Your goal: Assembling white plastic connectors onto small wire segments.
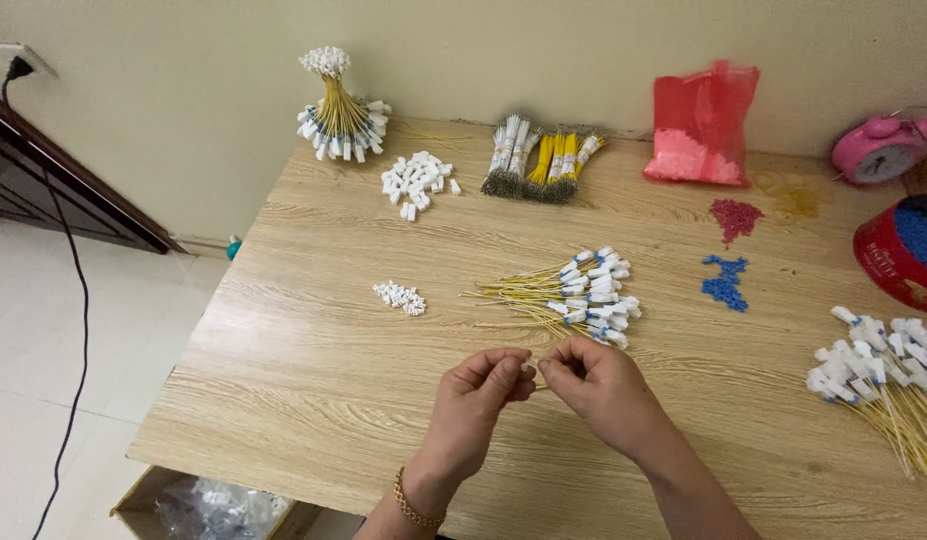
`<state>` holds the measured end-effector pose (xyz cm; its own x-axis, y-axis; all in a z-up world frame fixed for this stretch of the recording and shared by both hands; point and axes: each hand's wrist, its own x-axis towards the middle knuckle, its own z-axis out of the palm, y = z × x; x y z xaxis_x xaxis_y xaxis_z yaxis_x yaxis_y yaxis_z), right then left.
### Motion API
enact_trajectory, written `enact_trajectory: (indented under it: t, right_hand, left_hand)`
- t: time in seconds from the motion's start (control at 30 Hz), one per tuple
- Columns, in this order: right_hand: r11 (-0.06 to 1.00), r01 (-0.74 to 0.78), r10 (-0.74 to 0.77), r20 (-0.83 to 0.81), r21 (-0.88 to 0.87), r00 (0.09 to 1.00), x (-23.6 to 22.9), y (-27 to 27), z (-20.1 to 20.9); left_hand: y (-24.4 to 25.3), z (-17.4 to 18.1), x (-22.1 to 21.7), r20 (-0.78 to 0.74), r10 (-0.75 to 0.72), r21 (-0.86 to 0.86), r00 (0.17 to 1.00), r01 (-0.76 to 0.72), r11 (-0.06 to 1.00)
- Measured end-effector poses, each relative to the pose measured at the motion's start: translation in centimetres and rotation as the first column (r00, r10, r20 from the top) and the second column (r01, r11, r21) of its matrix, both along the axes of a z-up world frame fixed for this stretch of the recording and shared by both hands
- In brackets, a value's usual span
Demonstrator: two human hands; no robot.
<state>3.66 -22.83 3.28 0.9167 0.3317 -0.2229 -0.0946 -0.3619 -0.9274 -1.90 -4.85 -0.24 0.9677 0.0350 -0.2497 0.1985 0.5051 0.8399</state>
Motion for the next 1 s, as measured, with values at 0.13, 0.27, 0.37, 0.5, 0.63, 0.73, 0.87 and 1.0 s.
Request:
enact_trajectory:
  t: [0.13,0.27,0.37,0.5,0.63,0.73,0.87,1.0]
  right_hand:
    - [1.000,0.005,-0.006,-0.023,-0.030,1.000,-0.2,-0.2,0.5]
    - [0.997,-0.013,0.014,0.014,-0.071,1.000,-0.1,-0.3,-0.2]
    - [0.994,-0.019,0.021,0.018,-0.111,1.000,-0.1,-0.1,0.2]
    - [0.985,-0.009,0.005,-0.023,-0.175,1.000,-0.5,0.4,1.8]
    - [0.979,-0.007,0.002,-0.022,-0.205,1.000,-0.5,0.4,1.9]
    - [0.971,-0.010,0.010,-0.004,-0.238,1.000,-0.4,0.5,2.1]
    - [0.968,0.007,-0.009,-0.010,-0.250,1.000,-0.5,0.8,2.5]
    - [0.963,0.002,-0.006,-0.015,-0.270,1.000,-0.5,0.8,2.5]
  left_hand:
    - [0.2,-0.3,0.1,-0.037,-0.038,-0.191,0.999,0.030,0.981]
    - [0.2,-1.0,0.1,-0.038,-0.049,-0.214,0.998,0.039,0.976]
    - [0.2,-1.2,0.0,-0.025,-0.048,-0.228,0.999,0.041,0.973]
    - [0.3,-1.4,-0.1,-0.014,-0.049,-0.243,0.999,0.044,0.969]
    - [0.3,-1.7,-0.1,-0.009,-0.046,-0.226,0.999,0.043,0.973]
    - [0.3,-1.3,-0.1,-0.021,-0.055,-0.244,0.998,0.048,0.969]
    - [0.2,-1.4,-0.1,-0.026,-0.049,-0.287,0.998,0.040,0.957]
    - [0.1,-1.9,-0.1,-0.031,-0.040,-0.255,0.999,0.031,0.967]
